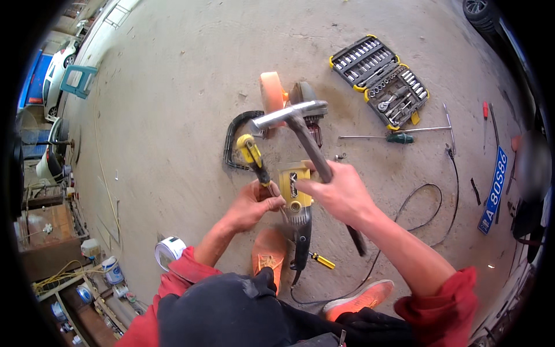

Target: The person disassembles a yellow power tool using a screwdriver and a hammer. They remove the casing and internal components, then reassemble the tool and test it by turning it on.

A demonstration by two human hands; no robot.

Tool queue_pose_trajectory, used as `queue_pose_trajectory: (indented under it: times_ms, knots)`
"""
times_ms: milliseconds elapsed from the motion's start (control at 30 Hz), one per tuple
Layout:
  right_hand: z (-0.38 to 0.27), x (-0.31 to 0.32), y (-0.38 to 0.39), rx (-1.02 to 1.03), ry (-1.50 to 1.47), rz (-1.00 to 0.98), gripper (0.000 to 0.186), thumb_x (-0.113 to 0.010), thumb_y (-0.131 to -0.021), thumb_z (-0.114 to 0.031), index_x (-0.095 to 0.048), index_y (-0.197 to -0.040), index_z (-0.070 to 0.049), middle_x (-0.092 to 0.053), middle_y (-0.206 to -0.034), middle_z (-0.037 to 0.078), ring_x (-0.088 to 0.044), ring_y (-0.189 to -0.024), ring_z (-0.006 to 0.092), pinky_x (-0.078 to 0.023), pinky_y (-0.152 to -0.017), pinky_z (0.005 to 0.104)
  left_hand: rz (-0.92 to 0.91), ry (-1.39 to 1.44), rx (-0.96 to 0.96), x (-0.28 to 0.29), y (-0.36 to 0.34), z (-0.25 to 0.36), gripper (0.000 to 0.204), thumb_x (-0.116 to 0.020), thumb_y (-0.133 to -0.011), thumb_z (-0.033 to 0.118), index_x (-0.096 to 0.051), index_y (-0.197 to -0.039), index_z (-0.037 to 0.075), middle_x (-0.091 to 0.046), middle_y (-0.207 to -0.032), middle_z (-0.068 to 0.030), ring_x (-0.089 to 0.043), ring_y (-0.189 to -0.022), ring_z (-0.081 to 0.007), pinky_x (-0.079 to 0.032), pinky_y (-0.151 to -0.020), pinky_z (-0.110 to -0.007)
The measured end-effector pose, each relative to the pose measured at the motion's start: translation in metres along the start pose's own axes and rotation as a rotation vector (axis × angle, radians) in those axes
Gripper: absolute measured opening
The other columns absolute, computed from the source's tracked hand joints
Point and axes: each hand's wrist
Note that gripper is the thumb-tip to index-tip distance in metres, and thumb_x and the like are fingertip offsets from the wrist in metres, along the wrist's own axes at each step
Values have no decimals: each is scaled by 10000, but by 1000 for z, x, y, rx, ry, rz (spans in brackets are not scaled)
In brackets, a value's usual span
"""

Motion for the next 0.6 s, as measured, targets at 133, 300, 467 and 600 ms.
queue_pose_trajectory:
  times_ms: [133,300,467,600]
  knots:
    - [-5,-32,-35,205,-46,42,423,-806,-842,-296,-714,-1096,30,-693,-826,55,-607,-775,110,-502,-733,322,6,-212,-24,-1,1,19,138,-686,-953,54,-617,-1064,7,-694,-932,-37,-662,-895,-133,-539,-829,-319]
    - [-11,-49,-55,186,-138,-29,680,-819,-839,-258,-576,-1364,100,-711,-1044,97,-635,-934,113,-511,-863,289,-78,-226,15,9,-8,12,152,-640,-980,40,-598,-1116,-15,-704,-984,-67,-663,-904,-145,-542,-845,-323]
    - [-18,-59,-64,148,-259,-50,453,-787,-867,-178,-653,-1231,54,-715,-923,46,-634,-802,81,-532,-731,274,-142,-336,54,12,-20,20,221,-684,-967,74,-604,-1140,-37,-707,-1025,-75,-673,-942,-155,-548,-893,-346]
    - [-22,-71,-65,148,-343,6,288,-761,-886,-149,-681,-1110,13,-694,-853,31,-612,-730,79,-527,-621,284,-18,-114,-100,17,-24,6,272,-644,-1007,114,-563,-1218,-38,-704,-1027,-87,-677,-935,-158,-560,-864,-341]
Point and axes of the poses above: each hand's wrist, its own y-axis away from the middle knuckle, its own x-axis out of the back of the hand, z = x × y
